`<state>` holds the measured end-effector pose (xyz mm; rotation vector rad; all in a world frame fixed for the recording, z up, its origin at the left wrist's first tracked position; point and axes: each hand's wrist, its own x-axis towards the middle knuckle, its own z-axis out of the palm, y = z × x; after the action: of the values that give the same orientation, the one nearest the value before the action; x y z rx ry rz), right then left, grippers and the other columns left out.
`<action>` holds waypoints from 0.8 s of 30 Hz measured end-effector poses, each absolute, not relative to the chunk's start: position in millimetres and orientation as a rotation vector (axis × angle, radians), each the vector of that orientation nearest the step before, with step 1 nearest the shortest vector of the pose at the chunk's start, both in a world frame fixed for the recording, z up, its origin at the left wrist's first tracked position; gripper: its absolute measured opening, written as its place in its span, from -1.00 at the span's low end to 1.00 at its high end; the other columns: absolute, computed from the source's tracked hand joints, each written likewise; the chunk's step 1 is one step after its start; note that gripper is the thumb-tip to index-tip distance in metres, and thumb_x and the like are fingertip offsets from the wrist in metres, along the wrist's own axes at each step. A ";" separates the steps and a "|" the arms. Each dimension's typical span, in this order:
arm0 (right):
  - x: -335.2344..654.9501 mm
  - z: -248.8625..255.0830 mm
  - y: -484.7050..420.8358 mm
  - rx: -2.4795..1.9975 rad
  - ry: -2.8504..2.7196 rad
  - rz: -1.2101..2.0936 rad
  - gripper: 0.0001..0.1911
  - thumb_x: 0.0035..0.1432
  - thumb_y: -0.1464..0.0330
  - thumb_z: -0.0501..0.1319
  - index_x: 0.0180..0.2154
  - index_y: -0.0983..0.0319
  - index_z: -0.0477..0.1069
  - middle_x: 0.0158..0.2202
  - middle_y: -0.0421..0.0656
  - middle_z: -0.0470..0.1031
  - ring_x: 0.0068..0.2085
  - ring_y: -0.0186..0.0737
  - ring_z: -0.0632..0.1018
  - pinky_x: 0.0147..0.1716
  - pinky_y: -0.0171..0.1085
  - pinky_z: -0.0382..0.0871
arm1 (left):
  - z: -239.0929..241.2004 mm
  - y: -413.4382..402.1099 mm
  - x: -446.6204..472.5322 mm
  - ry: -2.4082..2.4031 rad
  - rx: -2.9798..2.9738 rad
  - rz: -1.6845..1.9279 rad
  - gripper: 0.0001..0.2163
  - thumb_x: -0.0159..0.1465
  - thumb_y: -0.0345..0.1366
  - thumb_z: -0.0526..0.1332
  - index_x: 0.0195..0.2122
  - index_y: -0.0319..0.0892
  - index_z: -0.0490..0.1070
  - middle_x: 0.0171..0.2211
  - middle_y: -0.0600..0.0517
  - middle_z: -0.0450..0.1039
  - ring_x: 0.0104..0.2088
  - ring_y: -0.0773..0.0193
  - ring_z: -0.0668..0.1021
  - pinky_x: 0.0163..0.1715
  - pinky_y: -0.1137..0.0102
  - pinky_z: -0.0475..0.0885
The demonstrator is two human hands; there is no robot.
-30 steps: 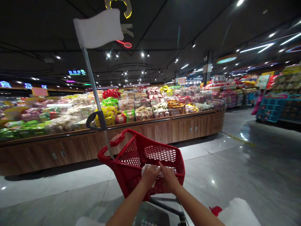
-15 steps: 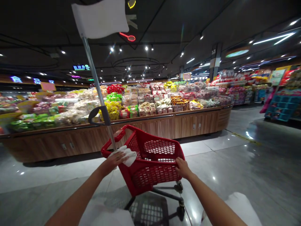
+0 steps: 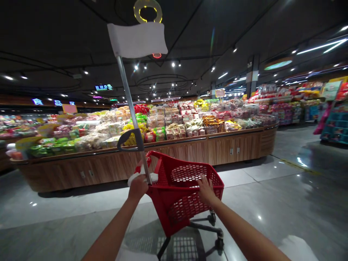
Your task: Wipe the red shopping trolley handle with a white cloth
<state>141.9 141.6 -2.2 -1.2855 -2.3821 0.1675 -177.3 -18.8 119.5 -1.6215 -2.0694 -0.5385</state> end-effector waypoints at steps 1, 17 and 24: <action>121.9 9.0 131.6 -1.131 -2.370 0.217 -0.30 -0.05 0.57 0.09 0.20 0.30 0.18 0.35 0.09 -0.05 0.35 0.07 -0.05 0.24 0.10 -0.18 | 116.7 -13.1 -164.4 -2.085 -1.594 -0.543 -0.67 0.01 -0.51 0.01 -0.27 -0.29 0.50 -0.27 -0.16 0.56 -0.19 0.07 0.58 -0.10 0.21 0.45; 68.9 57.8 60.1 -0.825 -1.707 0.710 -0.76 0.23 0.21 -0.05 -0.21 0.16 0.29 -0.30 -0.13 0.45 -0.25 -0.11 0.48 -0.27 -0.21 0.31 | 143.0 -27.9 -89.3 -1.922 -1.759 -0.991 -0.55 0.15 -0.47 0.02 0.04 -0.07 0.42 -0.08 0.04 0.54 0.00 0.15 0.50 0.03 0.24 0.39; 118.0 61.6 76.8 -1.005 -1.693 0.683 -0.82 0.00 0.22 0.10 -0.53 0.16 0.20 -0.61 -0.29 0.30 -0.52 -0.29 0.34 -0.49 -0.34 0.10 | 128.4 -2.0 -37.4 -1.679 -2.365 -0.860 -0.76 0.28 -0.17 0.11 -0.30 -0.08 0.57 -0.33 0.05 0.61 -0.27 0.22 0.57 0.01 0.22 0.34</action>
<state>118.0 76.8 61.6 -1.0046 -1.6931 0.6830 -37.4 -2.0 128.4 -2.3652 -1.6787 -0.8596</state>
